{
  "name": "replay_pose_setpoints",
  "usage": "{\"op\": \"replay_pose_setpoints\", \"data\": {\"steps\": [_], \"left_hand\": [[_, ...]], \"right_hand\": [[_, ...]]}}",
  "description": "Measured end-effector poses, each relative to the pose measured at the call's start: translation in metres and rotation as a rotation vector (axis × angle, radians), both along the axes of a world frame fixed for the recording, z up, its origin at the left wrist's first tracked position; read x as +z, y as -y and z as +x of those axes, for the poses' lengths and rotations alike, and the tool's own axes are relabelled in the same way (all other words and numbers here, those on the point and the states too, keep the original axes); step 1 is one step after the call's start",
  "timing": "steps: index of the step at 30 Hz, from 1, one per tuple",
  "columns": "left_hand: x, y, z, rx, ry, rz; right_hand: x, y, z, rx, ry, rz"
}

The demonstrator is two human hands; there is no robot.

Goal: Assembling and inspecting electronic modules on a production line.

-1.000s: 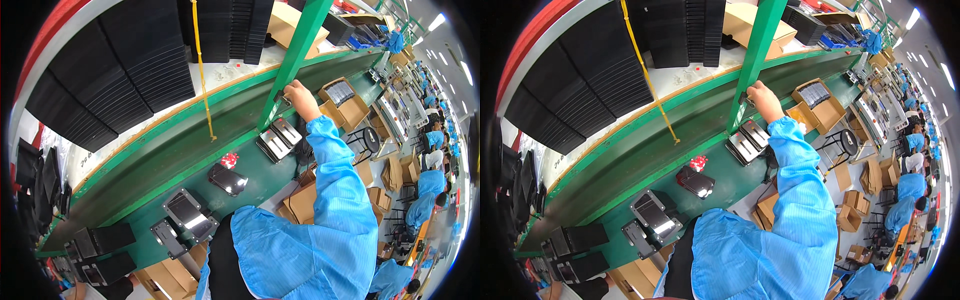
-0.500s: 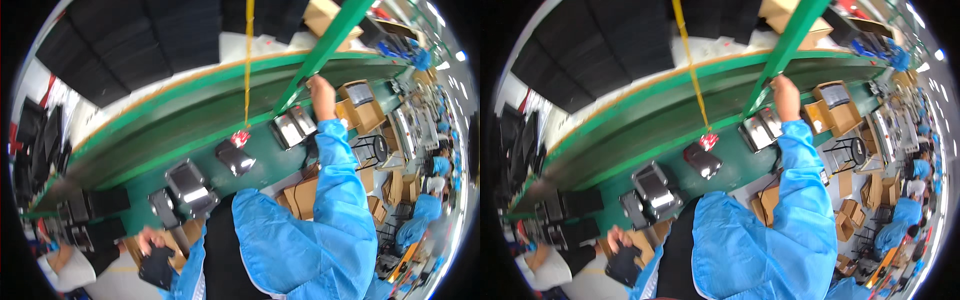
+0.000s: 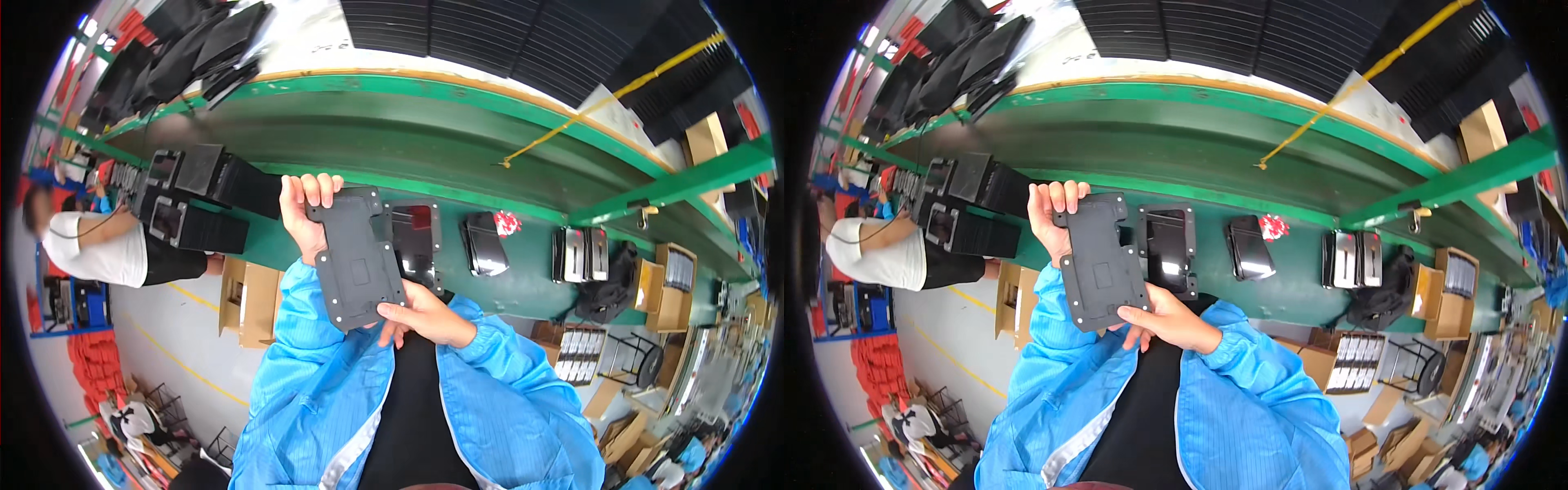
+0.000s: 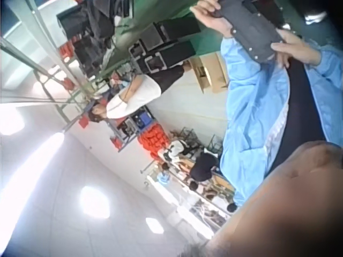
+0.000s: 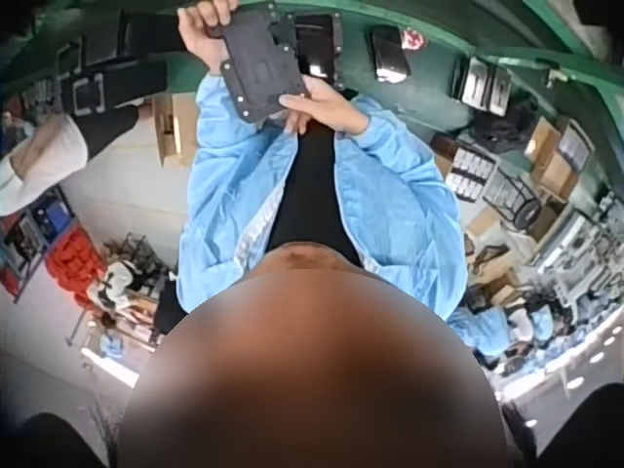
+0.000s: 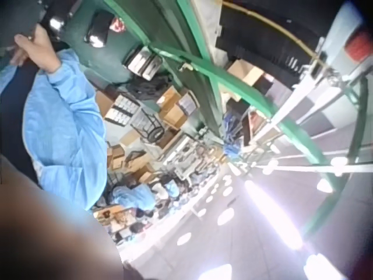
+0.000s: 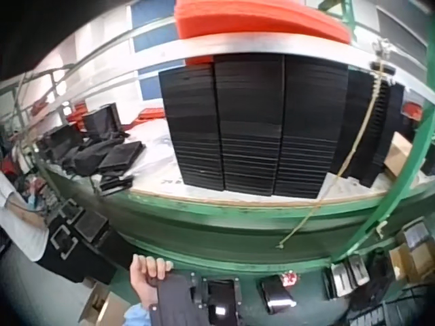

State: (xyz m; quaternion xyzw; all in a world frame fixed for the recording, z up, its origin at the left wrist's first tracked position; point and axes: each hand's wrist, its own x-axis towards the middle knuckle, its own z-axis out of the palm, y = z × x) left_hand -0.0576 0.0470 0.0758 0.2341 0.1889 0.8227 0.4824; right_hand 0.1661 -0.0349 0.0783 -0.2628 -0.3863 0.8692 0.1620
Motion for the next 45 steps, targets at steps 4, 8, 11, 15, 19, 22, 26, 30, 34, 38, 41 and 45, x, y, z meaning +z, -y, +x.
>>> {"op": "replay_pose_setpoints", "data": {"steps": [4,8,11,15,19,22,26,30,34,38,41,45], "left_hand": [[0.020,0.034,-0.017,0.073,0.221,-0.167],[0.002,0.100,-0.071,-0.475,-0.288,-0.527],[-0.062,0.164,-0.123,-0.759,-0.441,-0.609],[-0.105,0.205,-0.122,-0.623,-0.266,-0.770],[-0.141,0.198,-0.089,-0.241,0.006,-0.820],[-0.184,0.182,-0.073,-0.065,0.096,-0.853],[-0.217,0.170,-0.063,-0.015,0.146,-0.918],[-0.224,0.183,-0.066,0.015,0.042,-1.188],[-0.211,0.208,-0.070,0.216,-0.805,-1.438],[-0.140,0.162,-0.039,0.047,-1.044,-0.940],[-0.104,0.105,0.007,-0.141,-0.868,-0.799],[-0.129,0.059,0.034,-0.120,-1.107,-0.713]], "right_hand": [[-0.024,-0.013,-0.003,-0.086,0.069,0.120],[-0.013,-0.045,0.007,0.007,0.074,0.407],[-0.014,-0.051,-0.010,0.115,0.098,0.454],[-0.024,-0.051,-0.025,0.044,0.199,0.383],[-0.037,-0.063,-0.002,-0.301,0.197,0.407],[-0.051,-0.079,0.033,-0.381,0.264,0.432],[-0.055,-0.082,0.052,-0.448,0.411,0.462],[-0.065,-0.068,0.060,-0.464,0.514,0.537],[-0.059,-0.045,0.045,-0.362,0.803,0.792],[-0.055,-0.032,-0.001,-0.277,1.113,1.321],[-0.027,-0.032,-0.050,0.247,1.574,1.270],[-0.028,-0.052,-0.062,0.256,1.487,0.983]]}}
